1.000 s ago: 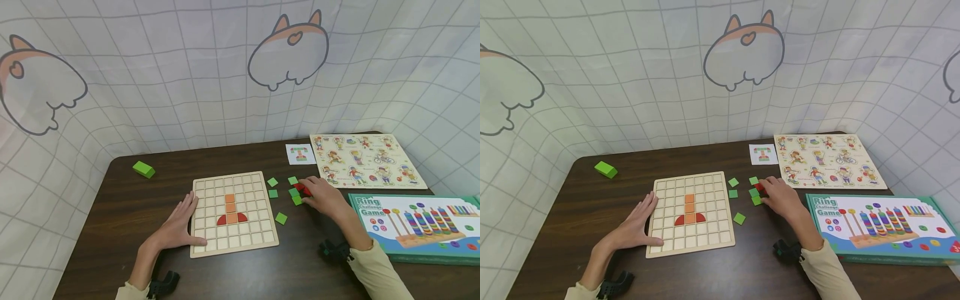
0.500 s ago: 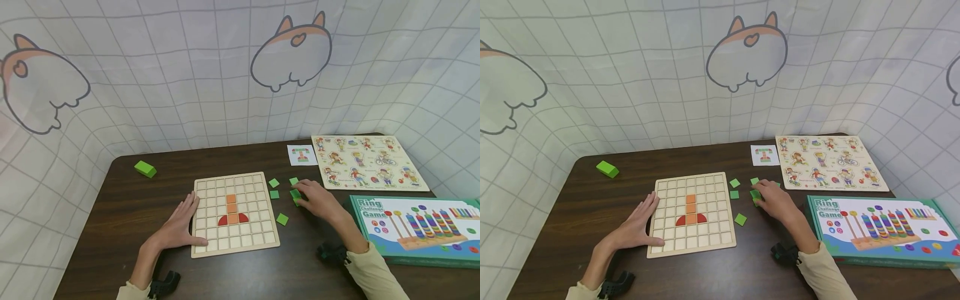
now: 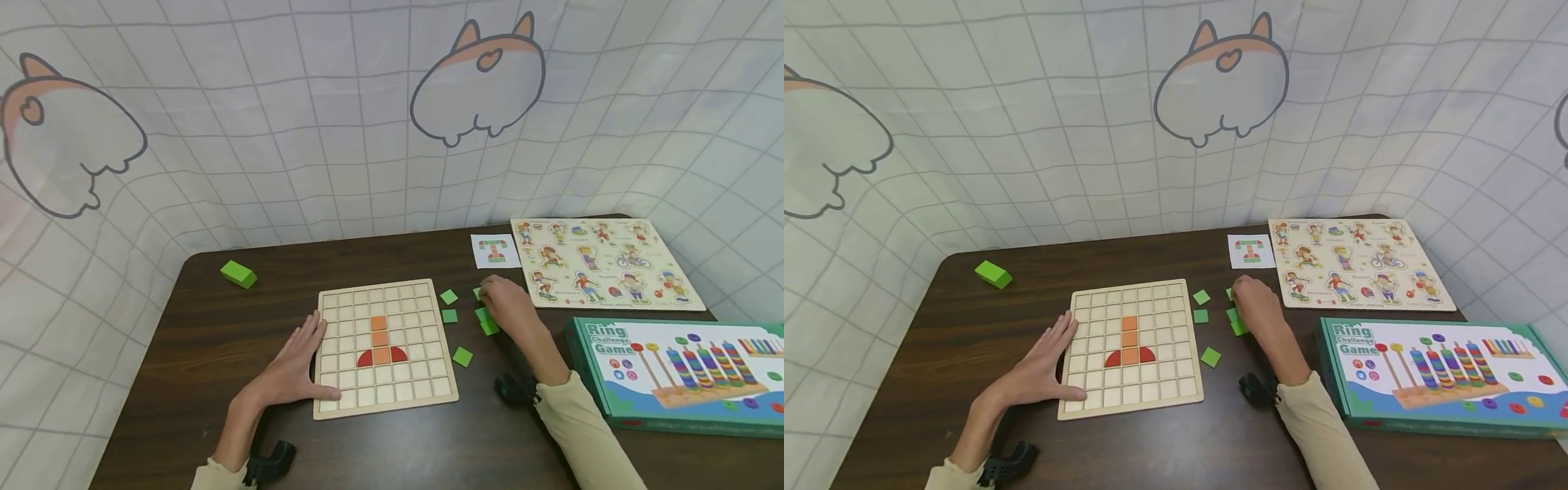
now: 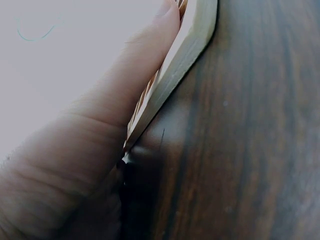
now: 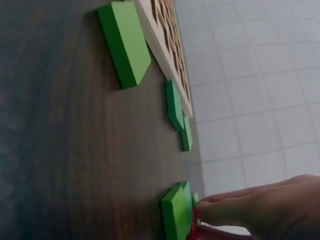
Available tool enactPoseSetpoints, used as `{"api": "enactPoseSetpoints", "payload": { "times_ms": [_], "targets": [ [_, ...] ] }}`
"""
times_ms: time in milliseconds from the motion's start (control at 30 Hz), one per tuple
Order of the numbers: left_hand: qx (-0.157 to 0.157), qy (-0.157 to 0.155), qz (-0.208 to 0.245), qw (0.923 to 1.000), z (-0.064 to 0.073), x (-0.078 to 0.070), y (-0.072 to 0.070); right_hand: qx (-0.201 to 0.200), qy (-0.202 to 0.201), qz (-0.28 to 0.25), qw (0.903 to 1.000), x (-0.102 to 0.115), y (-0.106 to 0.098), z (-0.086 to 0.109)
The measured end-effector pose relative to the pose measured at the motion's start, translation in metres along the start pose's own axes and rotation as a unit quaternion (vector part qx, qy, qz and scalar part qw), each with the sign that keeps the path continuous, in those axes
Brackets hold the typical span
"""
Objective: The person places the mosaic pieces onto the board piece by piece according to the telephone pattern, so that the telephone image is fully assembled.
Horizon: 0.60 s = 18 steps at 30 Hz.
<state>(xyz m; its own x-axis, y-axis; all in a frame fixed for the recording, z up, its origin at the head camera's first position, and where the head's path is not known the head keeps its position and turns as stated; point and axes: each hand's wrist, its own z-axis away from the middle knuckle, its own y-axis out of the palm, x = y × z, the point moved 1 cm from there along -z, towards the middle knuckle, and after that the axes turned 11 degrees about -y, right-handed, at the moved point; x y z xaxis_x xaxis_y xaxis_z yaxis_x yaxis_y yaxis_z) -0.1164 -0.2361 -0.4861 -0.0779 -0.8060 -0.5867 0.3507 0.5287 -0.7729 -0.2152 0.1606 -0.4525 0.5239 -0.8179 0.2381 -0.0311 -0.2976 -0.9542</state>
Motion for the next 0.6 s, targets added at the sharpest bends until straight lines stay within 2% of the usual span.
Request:
{"api": "enactPoseSetpoints", "payload": {
  "times_ms": [133, 300, 400, 600],
  "targets": [
    [0.002, -0.002, -0.004, 1.0000, 0.001, 0.000, 0.000, 0.007, -0.001, -0.016, 0.9998, -0.001, 0.001, -0.005],
    [0.000, -0.001, -0.001, 1.0000, 0.001, 0.000, -0.001, 0.023, 0.040, -0.031, 0.9984, 0.001, -0.001, -0.009],
    [-0.002, 0.002, -0.004, 1.0000, 0.000, 0.001, -0.001, 0.021, 0.067, -0.033, 0.9970, 0.002, -0.001, -0.011],
    [-0.002, 0.004, -0.005, 1.0000, 0.000, 0.001, -0.001, 0.023, 0.089, -0.019, 0.9956, 0.004, 0.001, -0.014]
  ]
}}
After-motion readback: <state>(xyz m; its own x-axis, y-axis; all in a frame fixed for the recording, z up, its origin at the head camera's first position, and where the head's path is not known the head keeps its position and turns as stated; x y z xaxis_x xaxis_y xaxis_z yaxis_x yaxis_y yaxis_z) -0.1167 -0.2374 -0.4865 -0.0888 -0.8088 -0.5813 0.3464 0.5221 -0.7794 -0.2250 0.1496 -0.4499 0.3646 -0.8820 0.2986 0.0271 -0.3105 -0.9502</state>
